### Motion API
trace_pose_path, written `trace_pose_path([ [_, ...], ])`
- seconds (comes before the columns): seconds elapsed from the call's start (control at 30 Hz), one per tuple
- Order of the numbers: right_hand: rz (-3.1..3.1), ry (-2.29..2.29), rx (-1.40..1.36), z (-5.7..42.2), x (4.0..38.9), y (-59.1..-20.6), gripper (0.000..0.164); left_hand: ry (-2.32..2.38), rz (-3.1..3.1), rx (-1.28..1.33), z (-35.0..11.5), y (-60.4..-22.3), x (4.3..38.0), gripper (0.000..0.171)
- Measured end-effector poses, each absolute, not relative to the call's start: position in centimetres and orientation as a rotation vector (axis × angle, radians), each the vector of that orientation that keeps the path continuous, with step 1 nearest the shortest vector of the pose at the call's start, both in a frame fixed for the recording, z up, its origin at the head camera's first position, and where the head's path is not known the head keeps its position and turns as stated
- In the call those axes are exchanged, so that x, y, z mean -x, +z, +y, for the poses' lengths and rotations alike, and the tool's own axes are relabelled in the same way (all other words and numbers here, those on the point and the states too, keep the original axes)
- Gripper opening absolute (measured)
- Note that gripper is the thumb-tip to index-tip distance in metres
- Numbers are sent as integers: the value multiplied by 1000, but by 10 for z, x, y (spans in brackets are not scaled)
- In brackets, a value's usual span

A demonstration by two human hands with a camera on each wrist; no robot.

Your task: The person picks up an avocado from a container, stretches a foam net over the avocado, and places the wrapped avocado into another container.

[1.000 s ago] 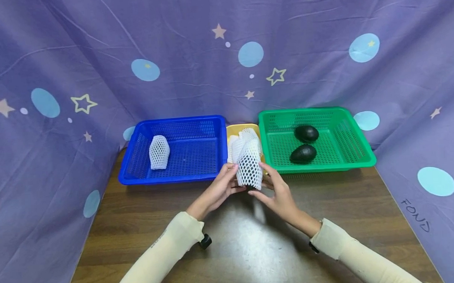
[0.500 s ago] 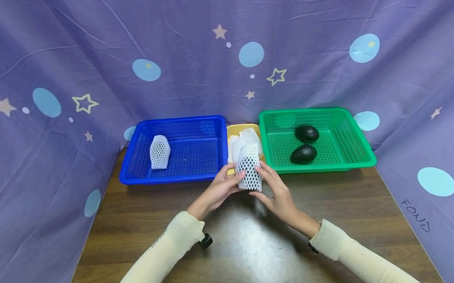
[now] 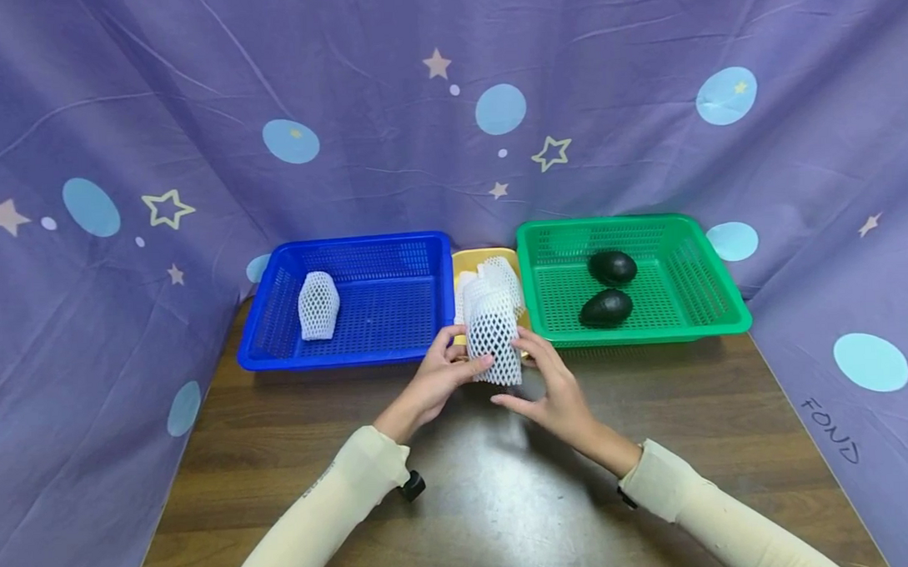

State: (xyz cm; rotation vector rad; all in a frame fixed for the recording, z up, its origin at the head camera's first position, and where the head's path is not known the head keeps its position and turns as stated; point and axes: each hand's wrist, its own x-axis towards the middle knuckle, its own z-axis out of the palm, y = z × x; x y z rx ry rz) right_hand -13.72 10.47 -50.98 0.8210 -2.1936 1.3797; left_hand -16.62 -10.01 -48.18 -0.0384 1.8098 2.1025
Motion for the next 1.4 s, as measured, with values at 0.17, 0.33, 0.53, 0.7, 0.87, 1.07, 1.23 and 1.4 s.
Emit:
trace_pose_path([
  [0.17, -2196, 1452, -765, 102, 136, -510, 72, 2132, 1829, 38, -100, -483, 166, 56],
  [0.33, -2178, 1522, -677, 99, 136, -506, 63, 2141, 1830, 33, -100, -484, 166, 58],
  [0.53, -2168, 1649, -640, 92, 124, -473, 69, 2156, 1841, 36, -100, -483, 166, 57],
  [0.7, -2184, 1746, -595, 94, 126, -473, 81, 2182, 1838, 37, -99, -481, 164, 50],
  [0.87, -2178, 1773, -577, 96, 132, -489, 87, 2170, 1848, 53, -99, -483, 164, 45],
  [1.07, -2160, 1853, -559, 100, 139, -507, 78, 2150, 1868, 31, -101, -484, 165, 45],
  [1.23, -2063, 1957, -572, 103, 141, -508, 52, 2159, 1867, 31, -101, -485, 166, 46],
  [1.4, -2064, 1929, -550, 102, 142, -504, 56, 2146, 1879, 49, -101, -484, 166, 45],
])
